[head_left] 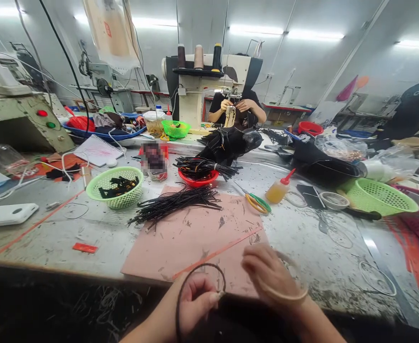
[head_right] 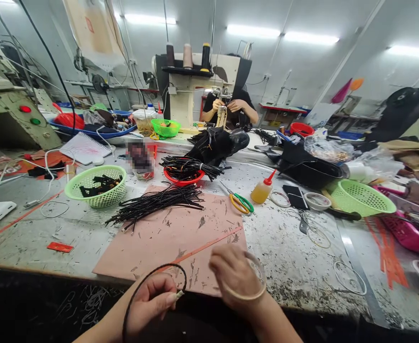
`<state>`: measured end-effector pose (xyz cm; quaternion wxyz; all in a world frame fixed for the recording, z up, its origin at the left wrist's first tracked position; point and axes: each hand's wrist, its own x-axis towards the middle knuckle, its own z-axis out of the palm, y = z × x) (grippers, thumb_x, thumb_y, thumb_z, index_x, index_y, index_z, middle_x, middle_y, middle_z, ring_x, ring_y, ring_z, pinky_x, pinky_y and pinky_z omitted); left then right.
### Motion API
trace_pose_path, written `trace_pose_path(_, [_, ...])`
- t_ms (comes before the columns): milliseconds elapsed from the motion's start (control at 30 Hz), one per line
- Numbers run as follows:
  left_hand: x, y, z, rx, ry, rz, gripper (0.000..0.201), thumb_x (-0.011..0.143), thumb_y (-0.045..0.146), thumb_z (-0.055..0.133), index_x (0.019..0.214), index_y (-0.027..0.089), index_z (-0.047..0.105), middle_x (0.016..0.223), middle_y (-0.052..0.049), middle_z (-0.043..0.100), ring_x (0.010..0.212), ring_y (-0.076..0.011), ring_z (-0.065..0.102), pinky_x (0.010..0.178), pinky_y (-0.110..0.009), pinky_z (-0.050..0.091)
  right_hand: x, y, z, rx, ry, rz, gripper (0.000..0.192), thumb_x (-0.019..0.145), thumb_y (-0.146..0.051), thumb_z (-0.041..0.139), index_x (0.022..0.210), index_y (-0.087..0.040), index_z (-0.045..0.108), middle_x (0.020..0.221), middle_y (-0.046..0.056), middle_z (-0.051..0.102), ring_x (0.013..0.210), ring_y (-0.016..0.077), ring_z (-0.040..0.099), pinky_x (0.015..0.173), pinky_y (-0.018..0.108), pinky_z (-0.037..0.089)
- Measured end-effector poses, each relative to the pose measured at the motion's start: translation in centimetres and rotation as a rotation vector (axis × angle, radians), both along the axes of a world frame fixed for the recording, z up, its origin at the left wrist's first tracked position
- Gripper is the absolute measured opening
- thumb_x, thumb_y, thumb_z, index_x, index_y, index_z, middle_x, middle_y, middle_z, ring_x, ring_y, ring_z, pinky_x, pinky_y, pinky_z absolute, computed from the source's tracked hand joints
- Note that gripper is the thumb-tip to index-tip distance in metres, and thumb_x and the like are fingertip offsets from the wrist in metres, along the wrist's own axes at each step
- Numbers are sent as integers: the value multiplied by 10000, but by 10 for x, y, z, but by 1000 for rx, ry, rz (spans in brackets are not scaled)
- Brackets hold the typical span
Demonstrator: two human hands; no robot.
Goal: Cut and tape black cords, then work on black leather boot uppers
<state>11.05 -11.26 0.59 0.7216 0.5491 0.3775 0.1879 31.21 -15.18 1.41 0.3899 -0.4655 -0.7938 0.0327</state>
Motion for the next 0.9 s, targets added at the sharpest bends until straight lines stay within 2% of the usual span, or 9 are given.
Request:
trace_pose_path(100, [5, -1, -1, 2, 133, -2, 292, 636, 444, 599, 557, 195, 469, 431, 52, 377, 420, -101, 316, 433, -233, 219, -1, -5, -10, -295, 332, 43, 97, 750, -180, 562, 832, -227, 540, 858, 58, 612, 805, 208, 563, 703, 332, 461])
trace_pose_path(200, [11, 0, 4, 77, 214, -85, 265, 631, 365, 599, 515, 194, 433, 471, 43, 395, 463, -107, 325, 451, -236, 223, -21, -4, -19, -605, 891, 89, 205, 698, -292, 645, 751, -220, 461, 762, 23, 594, 665, 156, 534, 578, 265, 438])
trace_pose_path(267, [10, 3, 7, 124, 221, -104, 237, 647, 340, 589, 527, 189, 451, 492, 46, 404, 487, -110, 336, 468, -234, 239, -31, 6, -21, -635, 1257, 24, 302, 664, -267, 681, 691, -218, 384, 644, -31, 529, 545, 100, 450, 499, 208, 367])
trace_pose_path(333, [4, 9, 7, 102, 221, -68, 211, 654, 345, 583, 565, 188, 475, 496, 51, 412, 491, -112, 345, 477, -231, 254, -33, 21, -16, -593, 1490, 18, 351, 623, -239, 705, 679, -216, 359, 581, -69, 459, 491, 70, 378, 469, 181, 308])
trace_pose_path(400, [-4, 14, 7, 89, 214, -22, 201, 657, 350, 584, 595, 186, 486, 510, 52, 417, 497, -113, 346, 485, -231, 261, -32, 36, -7, -612, 1508, 68, 356, 581, -219, 721, 663, -208, 375, 585, -70, 465, 491, 63, 371, 469, 177, 296])
trace_pose_path(567, [-16, 21, 14, 253, 256, -70, 142, 696, 252, 536, 579, 181, 498, 542, 46, 414, 542, -118, 356, 508, -227, 267, -48, 54, 6, -1001, 1138, 227, 331, 500, -139, 740, 605, -187, 430, 640, -46, 551, 523, 74, 441, 482, 191, 350])
trace_pose_path(633, [-20, 26, 22, 263, 314, -52, 137, 666, 248, 536, 552, 182, 499, 528, 46, 428, 543, -123, 372, 509, -226, 279, -51, 63, 4, -888, 1254, 120, 324, 509, -161, 731, 592, -188, 419, 570, -60, 522, 491, 67, 430, 446, 178, 330])
trace_pose_path(733, [-32, 43, 31, 215, 386, 82, 177, 597, 341, 554, 524, 186, 510, 483, 47, 441, 506, -128, 380, 499, -232, 292, -37, 87, -1, -636, 1460, -156, 361, 502, -216, 741, 584, -200, 390, 484, -88, 452, 421, 52, 392, 394, 168, 315])
trace_pose_path(900, [-67, 91, 29, 278, 429, 328, 205, 522, 378, 566, 499, 179, 521, 462, 52, 431, 488, -117, 363, 495, -227, 267, -8, 150, -9, -617, 1441, -332, 369, 555, -175, 743, 578, -199, 375, 480, -80, 461, 423, 69, 466, 388, 176, 380])
